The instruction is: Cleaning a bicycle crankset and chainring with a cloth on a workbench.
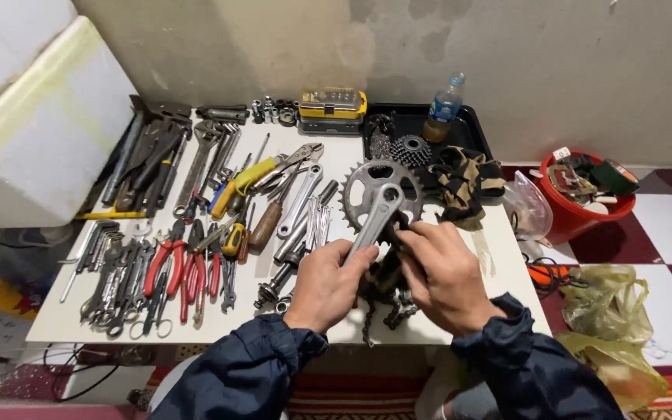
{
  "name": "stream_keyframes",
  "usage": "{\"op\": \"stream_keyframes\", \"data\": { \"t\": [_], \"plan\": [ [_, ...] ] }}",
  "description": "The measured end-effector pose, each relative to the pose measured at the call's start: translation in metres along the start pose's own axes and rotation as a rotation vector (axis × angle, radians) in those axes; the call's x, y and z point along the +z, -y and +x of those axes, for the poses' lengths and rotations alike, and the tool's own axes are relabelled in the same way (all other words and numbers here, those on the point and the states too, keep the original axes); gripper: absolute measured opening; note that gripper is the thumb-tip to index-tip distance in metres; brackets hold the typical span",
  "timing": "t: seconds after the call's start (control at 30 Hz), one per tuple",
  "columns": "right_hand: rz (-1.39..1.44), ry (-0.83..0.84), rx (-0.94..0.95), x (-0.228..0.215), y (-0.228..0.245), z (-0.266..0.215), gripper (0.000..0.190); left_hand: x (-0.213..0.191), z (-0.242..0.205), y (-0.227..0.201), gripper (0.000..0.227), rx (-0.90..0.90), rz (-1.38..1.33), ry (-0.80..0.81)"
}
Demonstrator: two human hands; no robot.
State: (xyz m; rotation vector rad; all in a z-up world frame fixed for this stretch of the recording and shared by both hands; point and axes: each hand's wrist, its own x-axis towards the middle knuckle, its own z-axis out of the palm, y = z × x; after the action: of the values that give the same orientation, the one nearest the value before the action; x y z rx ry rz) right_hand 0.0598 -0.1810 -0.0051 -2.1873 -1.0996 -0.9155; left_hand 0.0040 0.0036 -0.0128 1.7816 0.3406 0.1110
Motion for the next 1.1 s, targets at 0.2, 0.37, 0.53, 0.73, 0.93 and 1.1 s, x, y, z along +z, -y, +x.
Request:
{"op": "stream_keyframes", "data": {
  "t": [0.2, 0.37, 0.53, 0.73, 0.93, 1.1],
  "plan": [
    [-0.098, -0.112, 0.023, -0.004, -0.013, 0.020, 0.024, -0.002, -0.014, -0.018, 0.033, -0.046, -0.172, 0.014],
    [-0.041, 0.028, -0.096, 0.030, -0.005, -0.007, 0.019, 0.001, -0.002, 0.005, 0.029, -0.037, -0.224, 0.033],
    [0.225, 0.179, -0.088, -0.002, 0.006, 0.017, 0.028, -0.018, 0.004, 0.006, 0.046, -0.047, -0.222, 0.081],
    [0.086, 0.011, 0.256, -0.025, -0.011, 0.054, 0.032, -0.023, 0.004, 0.015, 0.034, 0.113, 0.074, 0.170],
    [0.126, 0.222, 0.178, -0.004, -0.013, 0.061, 0.031, -0.007, 0.003, 0.031, 0.030, 0.453, 0.444, 0.086],
    [-0.105, 0.297, -0.174, 0.020, 0.015, 0.047, 0.024, -0.002, 0.008, 0.039, 0.021, 0.520, 0.659, 0.093]
  ]
}}
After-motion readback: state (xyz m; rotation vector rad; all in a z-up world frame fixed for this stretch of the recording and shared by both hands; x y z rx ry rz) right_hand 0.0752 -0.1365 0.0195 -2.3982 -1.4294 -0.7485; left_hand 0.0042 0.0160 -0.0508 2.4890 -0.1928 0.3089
